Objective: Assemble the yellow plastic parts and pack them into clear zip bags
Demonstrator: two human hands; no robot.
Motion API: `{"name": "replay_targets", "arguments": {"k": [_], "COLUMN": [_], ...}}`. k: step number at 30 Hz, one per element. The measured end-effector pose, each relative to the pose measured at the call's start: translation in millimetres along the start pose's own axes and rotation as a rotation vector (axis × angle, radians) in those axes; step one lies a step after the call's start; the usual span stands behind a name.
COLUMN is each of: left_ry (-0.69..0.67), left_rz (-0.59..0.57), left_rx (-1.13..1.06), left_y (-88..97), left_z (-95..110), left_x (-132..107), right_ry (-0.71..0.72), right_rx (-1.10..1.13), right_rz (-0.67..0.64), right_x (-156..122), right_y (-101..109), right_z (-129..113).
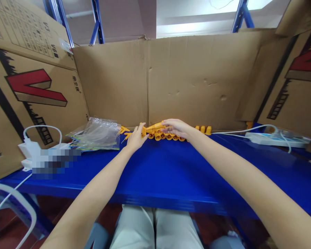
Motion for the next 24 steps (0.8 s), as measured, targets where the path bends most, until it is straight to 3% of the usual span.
{"name": "replay_targets", "arguments": {"k": [3,6,10,17,24], "left_ry": [0.007,-0.055,-0.124,-0.15,-0.154], "left_rz": [0.021,-0.022,-0.105,-0.242,-0.304], "left_rx": [-0.003,-0.014,-0.004,0.02,0.014], "left_y": [0.5,-5.9,-15.8,-21.2,-22.3], "left_z": [-9,-14,-12,-4,-1], "left_x": [1,3,3,1,0], "right_ry": [0.162,0.448,0.825,0.803,0.687], "right_rx": [-0.134,-0.426,-0.856,-1.383,-1.573], "right_rz": [0.033,0.234,0.337,0.234,0.247], "right_x": [17,32,39,50,46], "right_y": [-8,-9,-22,-30,-32], "right_z": [-28,-45,-33,28,35]}}
Point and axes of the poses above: each hand's wrist, its own x-axis towards the middle knuckle, its own y-axis out of the back of the hand, z = x × y, the point moved 5 cm from there along x, towards the middle knuckle, and after that the axes turned 3 degrees about y, right-handed, at the moved point
